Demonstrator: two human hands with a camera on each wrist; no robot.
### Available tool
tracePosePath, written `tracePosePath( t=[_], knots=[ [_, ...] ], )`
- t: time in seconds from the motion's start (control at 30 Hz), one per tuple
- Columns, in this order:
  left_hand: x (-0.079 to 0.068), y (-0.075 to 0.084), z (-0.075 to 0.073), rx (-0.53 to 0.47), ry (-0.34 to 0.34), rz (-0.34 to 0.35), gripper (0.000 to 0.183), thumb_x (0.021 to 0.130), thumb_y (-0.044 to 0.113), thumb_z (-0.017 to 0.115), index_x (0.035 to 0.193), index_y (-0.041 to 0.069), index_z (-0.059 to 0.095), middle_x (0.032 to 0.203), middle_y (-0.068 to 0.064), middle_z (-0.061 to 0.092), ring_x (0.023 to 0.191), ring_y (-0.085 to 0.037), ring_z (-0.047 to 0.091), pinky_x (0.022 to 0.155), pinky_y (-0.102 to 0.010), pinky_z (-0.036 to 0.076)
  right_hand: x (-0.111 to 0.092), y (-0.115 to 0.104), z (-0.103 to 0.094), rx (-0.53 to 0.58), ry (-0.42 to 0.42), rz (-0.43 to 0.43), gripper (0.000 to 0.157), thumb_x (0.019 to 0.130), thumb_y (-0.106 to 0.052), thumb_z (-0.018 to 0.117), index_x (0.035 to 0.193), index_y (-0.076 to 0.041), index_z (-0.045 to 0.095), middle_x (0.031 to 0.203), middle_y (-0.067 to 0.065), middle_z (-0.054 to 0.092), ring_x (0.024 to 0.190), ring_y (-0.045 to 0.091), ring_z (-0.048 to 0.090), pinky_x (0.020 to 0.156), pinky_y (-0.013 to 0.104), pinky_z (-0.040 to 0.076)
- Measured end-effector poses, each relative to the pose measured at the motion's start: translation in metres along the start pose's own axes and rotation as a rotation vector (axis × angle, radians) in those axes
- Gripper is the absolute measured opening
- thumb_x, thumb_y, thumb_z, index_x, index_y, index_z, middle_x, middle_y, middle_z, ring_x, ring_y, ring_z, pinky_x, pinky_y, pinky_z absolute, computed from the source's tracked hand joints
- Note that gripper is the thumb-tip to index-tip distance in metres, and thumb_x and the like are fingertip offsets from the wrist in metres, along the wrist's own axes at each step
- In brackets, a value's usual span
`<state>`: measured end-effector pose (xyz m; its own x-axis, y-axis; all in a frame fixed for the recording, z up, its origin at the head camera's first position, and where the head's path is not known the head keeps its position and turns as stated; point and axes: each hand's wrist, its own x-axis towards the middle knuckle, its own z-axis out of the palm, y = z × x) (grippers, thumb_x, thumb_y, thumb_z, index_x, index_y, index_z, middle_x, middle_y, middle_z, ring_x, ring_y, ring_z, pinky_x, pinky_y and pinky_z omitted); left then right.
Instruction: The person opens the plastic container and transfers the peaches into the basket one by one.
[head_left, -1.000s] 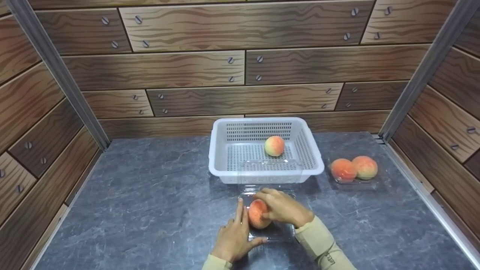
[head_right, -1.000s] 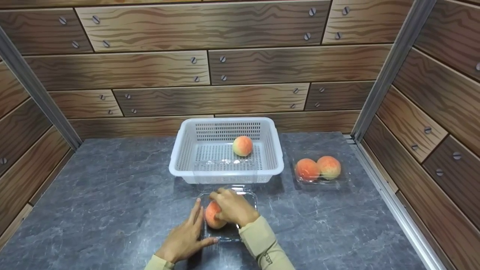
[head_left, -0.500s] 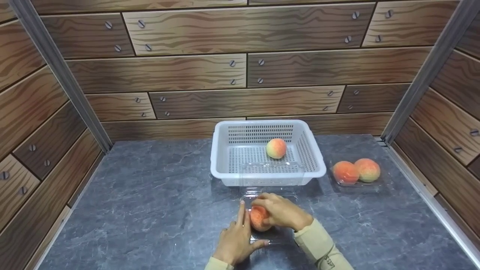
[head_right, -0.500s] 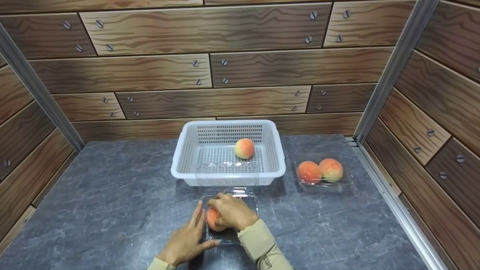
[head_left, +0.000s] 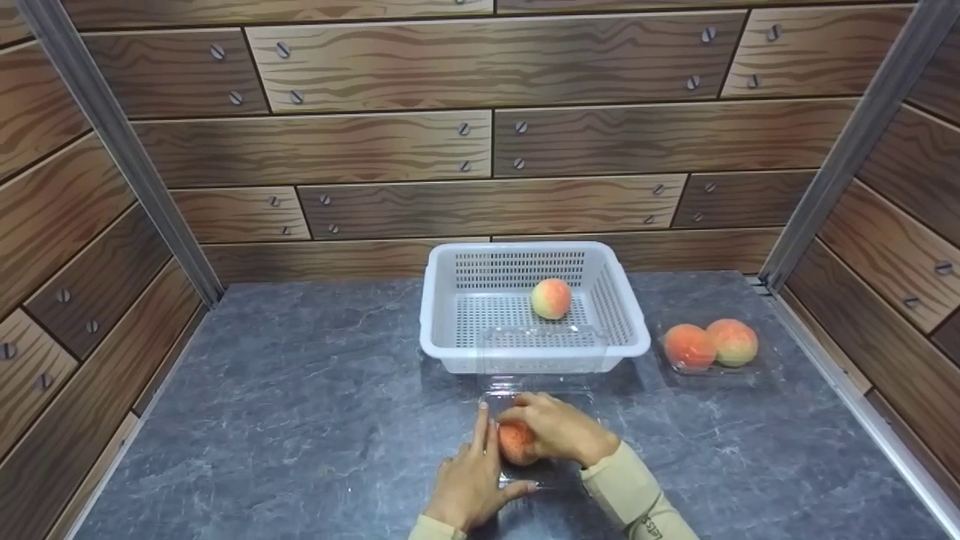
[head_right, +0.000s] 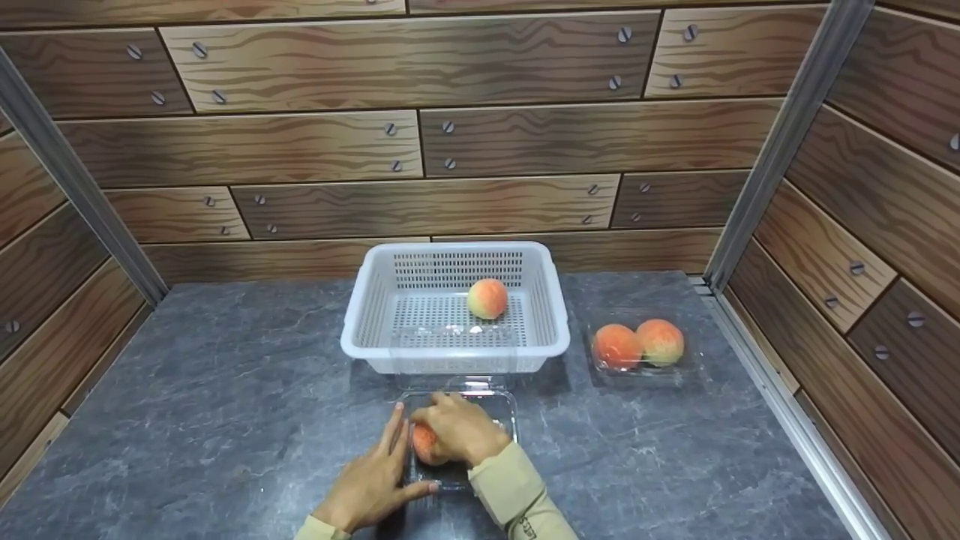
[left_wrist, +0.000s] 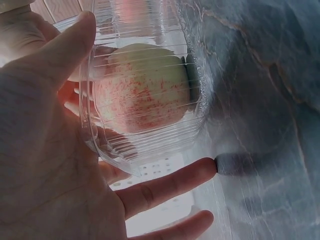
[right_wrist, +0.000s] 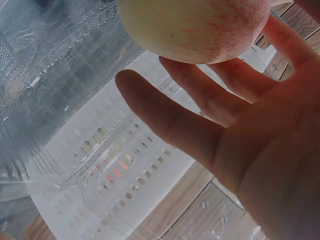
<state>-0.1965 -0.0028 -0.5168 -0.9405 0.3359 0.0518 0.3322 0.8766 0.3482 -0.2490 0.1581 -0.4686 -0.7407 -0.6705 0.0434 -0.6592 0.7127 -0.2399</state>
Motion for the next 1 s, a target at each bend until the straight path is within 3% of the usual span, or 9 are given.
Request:
tracePosePath(
  t=[0.27,0.6,0.77,0.9,1.0],
  knots=[
    [-0.001,0.000,0.000,0.038,0.027,0.011,0.104,0.072,0.072,0.049,0.140,-0.004,0.029,0.150,-0.014,0.012,0.101,-0.035,0.055,0.071,-0.049,0.048,-0.002,0.002,-0.003,-0.037,0.000,0.014,0.045,0.061,-0.009,0.075,0.106,-0.012,0.067,0.097,0.009,0.058,0.086,0.026,0.057,0.075,0.042,0.049],
    [-0.003,0.000,-0.001,0.057,0.015,0.011,0.102,0.072,0.071,0.051,0.138,-0.004,0.033,0.150,-0.015,0.010,0.100,-0.035,0.056,0.072,-0.048,0.048,-0.014,0.011,-0.011,-0.026,-0.018,0.031,0.040,0.055,0.000,0.072,0.094,-0.008,0.069,0.090,0.006,0.061,0.083,0.023,0.057,0.074,0.037,0.049],
    [-0.003,-0.001,-0.001,0.078,0.026,0.016,0.099,0.071,0.071,0.051,0.137,-0.002,0.037,0.150,-0.015,0.011,0.098,-0.035,0.057,0.070,-0.047,0.048,-0.018,0.013,-0.013,0.009,-0.055,0.103,0.043,0.055,0.003,0.070,0.097,-0.007,0.069,0.098,0.008,0.064,0.098,0.030,0.055,0.083,0.043,0.046],
    [-0.002,0.000,0.000,0.080,0.021,0.021,0.099,0.071,0.072,0.049,0.137,0.000,0.037,0.150,-0.015,0.010,0.100,-0.036,0.056,0.071,-0.049,0.048,-0.021,0.013,-0.014,0.064,-0.079,0.170,0.044,0.057,0.006,0.068,0.099,-0.007,0.068,0.108,0.012,0.063,0.114,0.039,0.046,0.092,0.052,0.038],
    [-0.002,-0.001,0.000,0.066,0.011,0.015,0.098,0.072,0.072,0.048,0.138,0.001,0.036,0.150,-0.015,0.009,0.102,-0.037,0.055,0.073,-0.051,0.047,-0.021,0.013,-0.014,0.083,-0.069,0.179,0.043,0.057,0.007,0.067,0.099,-0.007,0.068,0.110,0.014,0.061,0.114,0.040,0.046,0.092,0.054,0.038]
  ],
)
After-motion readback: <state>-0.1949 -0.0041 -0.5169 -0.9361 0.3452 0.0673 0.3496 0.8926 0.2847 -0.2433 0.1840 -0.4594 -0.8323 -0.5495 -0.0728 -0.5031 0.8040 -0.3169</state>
